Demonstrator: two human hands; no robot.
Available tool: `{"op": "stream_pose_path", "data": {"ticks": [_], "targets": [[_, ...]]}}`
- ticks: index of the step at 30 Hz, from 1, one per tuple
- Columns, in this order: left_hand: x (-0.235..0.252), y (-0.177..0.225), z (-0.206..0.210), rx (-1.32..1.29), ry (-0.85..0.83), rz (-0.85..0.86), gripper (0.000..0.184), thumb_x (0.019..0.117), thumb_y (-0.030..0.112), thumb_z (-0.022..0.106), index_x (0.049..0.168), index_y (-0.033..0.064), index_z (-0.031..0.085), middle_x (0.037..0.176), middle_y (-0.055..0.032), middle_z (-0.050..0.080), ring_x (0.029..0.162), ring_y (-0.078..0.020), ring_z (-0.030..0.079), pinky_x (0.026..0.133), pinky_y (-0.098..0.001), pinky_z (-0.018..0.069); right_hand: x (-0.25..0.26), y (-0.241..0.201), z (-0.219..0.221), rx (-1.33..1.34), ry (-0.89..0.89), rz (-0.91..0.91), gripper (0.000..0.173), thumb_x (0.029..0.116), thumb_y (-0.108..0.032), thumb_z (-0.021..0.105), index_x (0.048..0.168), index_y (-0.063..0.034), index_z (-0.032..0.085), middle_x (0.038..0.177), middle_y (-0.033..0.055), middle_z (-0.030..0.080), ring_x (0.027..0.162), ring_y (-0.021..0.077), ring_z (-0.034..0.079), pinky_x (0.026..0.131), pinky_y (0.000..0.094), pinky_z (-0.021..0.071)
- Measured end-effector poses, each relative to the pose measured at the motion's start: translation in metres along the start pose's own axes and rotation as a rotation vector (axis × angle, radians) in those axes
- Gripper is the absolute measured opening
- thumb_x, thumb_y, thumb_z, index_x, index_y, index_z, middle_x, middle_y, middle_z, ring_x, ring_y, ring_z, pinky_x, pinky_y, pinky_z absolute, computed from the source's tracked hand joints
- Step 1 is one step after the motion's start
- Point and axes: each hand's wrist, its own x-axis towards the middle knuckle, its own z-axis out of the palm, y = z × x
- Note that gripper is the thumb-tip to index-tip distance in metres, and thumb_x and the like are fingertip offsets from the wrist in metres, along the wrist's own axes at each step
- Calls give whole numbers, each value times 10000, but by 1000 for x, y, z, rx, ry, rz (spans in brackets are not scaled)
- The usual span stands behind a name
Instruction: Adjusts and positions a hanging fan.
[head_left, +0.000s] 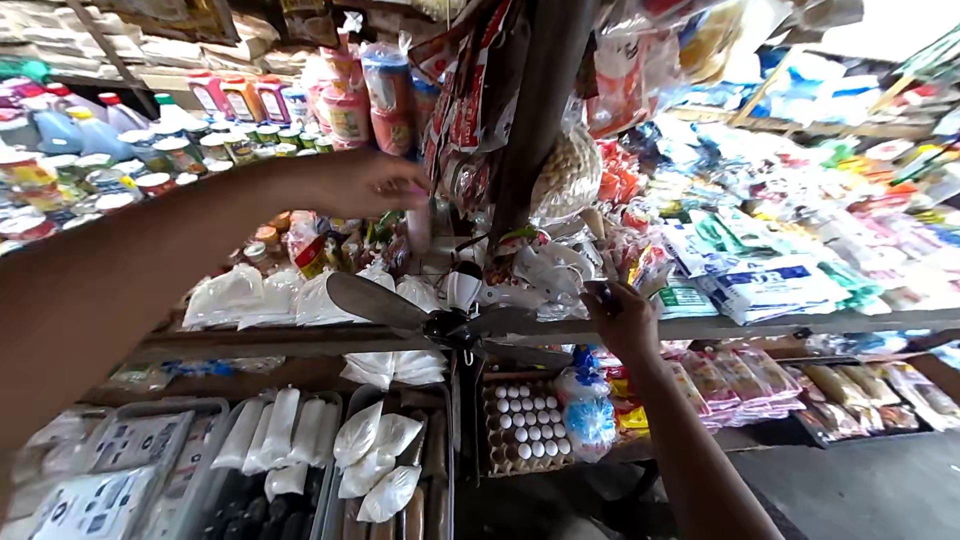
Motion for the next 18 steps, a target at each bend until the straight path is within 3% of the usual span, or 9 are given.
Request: {"op": "stream_pose_path", "data": {"ticks": [2,4,6,7,9,11,14,15,18], "targets": [[-49,-3,-3,117,232,107,357,1040,314,556,1295,86,659,1191,-85,704,1059,-188,695,941,-432,581,2,-8,7,66,23,-166,176,892,-90,741,1038,4,769,1016,180,728,768,250,688,691,431,580],[-98,2,15,202,425,136,378,1014,411,545,1132,94,714,1065,-55,708,989,-188,681,894,-452,577,9,-27,18,134,-32,-295,153,863,-55,750,1000,7,775,1006,172,732,777,233,705,692,398,604],[-140,26,52,191,448,48,323,981,369,573,961,103,755,904,-32,705,874,-180,669,800,-446,560,19,-49,26,154,-138,-311,149,858,-59,761,987,15,765,984,167,733,787,246,709,712,418,604],[-153,44,75,154,388,-14,282,975,320,584,954,111,773,877,-26,719,824,-164,680,752,-413,577,24,-60,27,149,-212,-264,176,864,-72,780,1003,33,756,976,177,727,793,265,702,731,443,596],[-156,75,129,89,358,-101,238,947,167,593,1037,69,791,927,-108,736,834,-270,722,736,-476,599,37,-81,26,86,-386,-112,253,873,-119,812,1028,62,728,935,209,706,811,329,677,773,524,557],[-139,84,183,121,542,-141,224,941,132,626,1069,50,791,1003,-152,753,882,-322,748,736,-493,617,51,-92,28,-27,-527,4,298,873,-181,827,1021,51,712,896,234,697,858,398,671,812,608,516],[-105,71,238,91,864,-170,285,949,292,697,1073,53,790,1044,-137,760,928,-264,741,765,-388,611,59,-94,38,-74,-583,62,329,847,-220,853,1002,34,712,908,241,692,916,432,659,845,642,499],[-96,68,247,39,930,-190,327,936,328,720,1076,40,788,1023,-139,761,885,-232,739,743,-349,604,60,-93,41,-75,-578,58,335,834,-221,863,997,32,717,912,239,696,919,434,663,840,645,503],[-74,68,260,-86,1017,-292,440,882,382,762,1121,13,776,903,-126,771,598,-150,650,528,-295,508,62,-91,42,-94,-567,-10,350,819,-241,880,977,31,728,919,237,707,914,435,674,827,646,510]]}}
